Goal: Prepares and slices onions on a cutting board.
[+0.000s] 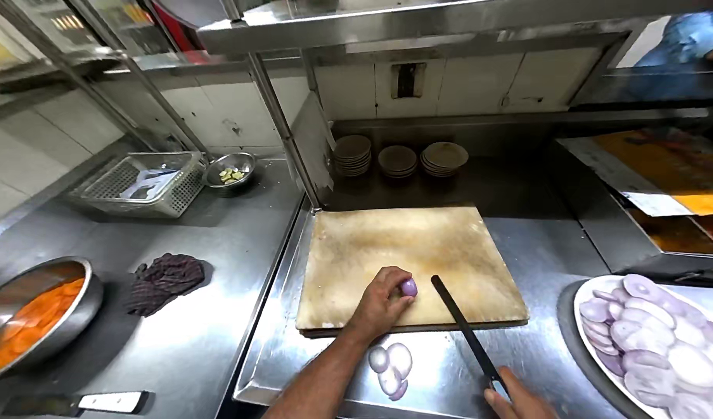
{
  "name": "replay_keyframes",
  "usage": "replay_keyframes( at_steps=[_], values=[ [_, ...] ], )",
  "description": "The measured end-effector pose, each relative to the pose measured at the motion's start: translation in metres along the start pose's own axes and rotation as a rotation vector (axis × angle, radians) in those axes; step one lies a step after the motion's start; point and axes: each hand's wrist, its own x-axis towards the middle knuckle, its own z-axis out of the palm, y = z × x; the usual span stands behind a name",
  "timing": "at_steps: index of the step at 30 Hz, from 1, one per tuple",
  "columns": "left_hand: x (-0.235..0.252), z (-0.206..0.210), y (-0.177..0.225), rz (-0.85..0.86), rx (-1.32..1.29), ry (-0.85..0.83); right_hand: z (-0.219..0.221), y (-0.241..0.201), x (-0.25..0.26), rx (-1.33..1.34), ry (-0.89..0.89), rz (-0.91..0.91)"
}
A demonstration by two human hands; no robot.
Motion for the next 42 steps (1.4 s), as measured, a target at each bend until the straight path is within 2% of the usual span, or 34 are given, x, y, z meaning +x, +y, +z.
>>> replay_keyframes(
  at_steps=[4, 13, 20, 22, 25, 28, 32, 38, 42],
  values=[
    [0.000, -0.003, 0.003, -0.018, 0.002, 0.007, 0.007, -0.030, 0.018, 0.069, 0.001, -0.029],
    [-0.001, 0.001, 0.002, 0.000, 0.013, 0.077, -0.014, -0.061, 0.011, -0.112, -0.087, -0.058],
    [0.000, 0.002, 0.002, -0.001, 0.018, 0.084, -0.018, -0.122, 0.083, -0.203, -0.085, -0.016],
    [-0.001, 0.003, 0.001, 0.000, 0.019, 0.097, -0.007, -0.107, 0.070, -0.237, -0.104, 0.028],
    [0.001, 0.001, 0.001, -0.011, 0.012, 0.090, 0.016, -0.060, 0.031, -0.167, -0.106, 0.064],
    [-0.002, 0.002, 0.001, -0.004, -0.001, 0.082, 0.013, -0.046, 0.020, -0.076, -0.132, 0.066],
    [-0.003, 0.002, 0.001, 0.013, 0.017, 0.092, -0.002, -0.053, 0.016, -0.028, -0.064, -0.002],
    [-0.003, 0.001, 0.003, -0.014, 0.006, 0.097, -0.010, -0.063, 0.012, -0.090, -0.085, -0.039],
    [-0.001, 0.000, 0.002, -0.016, 0.020, 0.094, -0.010, -0.101, 0.054, -0.145, -0.091, -0.013]
  ],
)
